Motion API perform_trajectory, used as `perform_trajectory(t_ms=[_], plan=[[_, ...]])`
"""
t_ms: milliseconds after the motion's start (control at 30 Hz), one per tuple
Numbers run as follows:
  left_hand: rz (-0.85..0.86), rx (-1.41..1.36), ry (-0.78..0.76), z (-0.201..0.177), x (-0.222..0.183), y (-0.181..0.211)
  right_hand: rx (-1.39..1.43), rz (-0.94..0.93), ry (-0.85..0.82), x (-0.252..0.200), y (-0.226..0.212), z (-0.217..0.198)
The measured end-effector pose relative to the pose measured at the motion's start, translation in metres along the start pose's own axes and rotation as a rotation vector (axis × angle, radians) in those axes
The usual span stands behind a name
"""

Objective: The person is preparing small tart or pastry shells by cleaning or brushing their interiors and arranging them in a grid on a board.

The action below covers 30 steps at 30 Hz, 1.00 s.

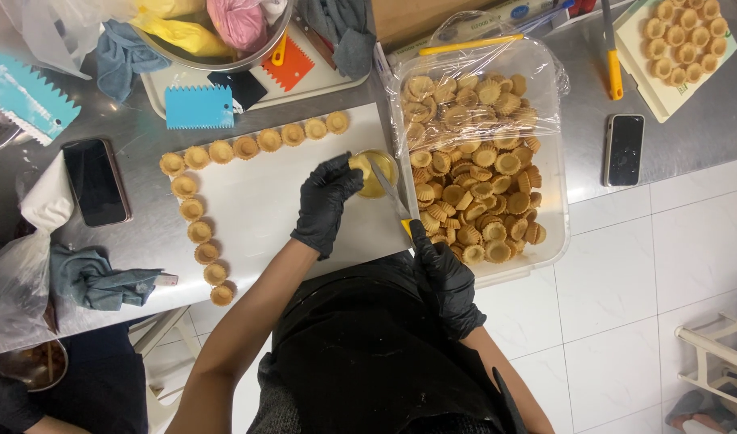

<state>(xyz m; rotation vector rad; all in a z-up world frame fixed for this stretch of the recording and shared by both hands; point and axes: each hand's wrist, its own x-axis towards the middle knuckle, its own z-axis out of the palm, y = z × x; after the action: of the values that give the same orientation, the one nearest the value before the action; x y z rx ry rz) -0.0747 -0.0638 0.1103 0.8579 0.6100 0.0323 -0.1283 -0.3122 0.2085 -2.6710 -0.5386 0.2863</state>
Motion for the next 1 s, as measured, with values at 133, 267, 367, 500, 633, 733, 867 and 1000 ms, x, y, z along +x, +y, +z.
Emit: perform_trajectory(t_ms=[133,267,367,500,633,733,867,1000], plan=[[0.297,0.252,-0.08,0.008,0.046,0.016,0.023,0.017,-0.029,0.001,0.005,0.013],[0.891,1.158,-0.226,-0.007,0.119,0.005,0.101,0.029,-0.076,0.002,0.0,0.013],[1.062,1.58,-0.363,-0.017,0.158,-0.014,0.136,0.035,-0.059,0.001,-0.005,0.006],[1.103,1.863,-0.502,-0.018,0.179,-0.027,0.084,0.003,-0.007,-0.001,-0.002,0.01],[1.03,1.942,-0.484,-0.018,0.178,-0.028,0.104,0.063,-0.053,0.005,-0.011,0.006],[0.937,1.883,-0.449,-0.007,0.162,-0.006,0.172,0.094,-0.122,0.012,-0.011,0.009],[0.87,1.563,-0.388,-0.006,0.163,0.007,0.056,-0.002,-0.081,0.024,-0.011,0.014],[0.879,1.273,-0.152,-0.001,0.157,0.028,0.098,-0.032,-0.053,0.039,-0.016,0.014]])
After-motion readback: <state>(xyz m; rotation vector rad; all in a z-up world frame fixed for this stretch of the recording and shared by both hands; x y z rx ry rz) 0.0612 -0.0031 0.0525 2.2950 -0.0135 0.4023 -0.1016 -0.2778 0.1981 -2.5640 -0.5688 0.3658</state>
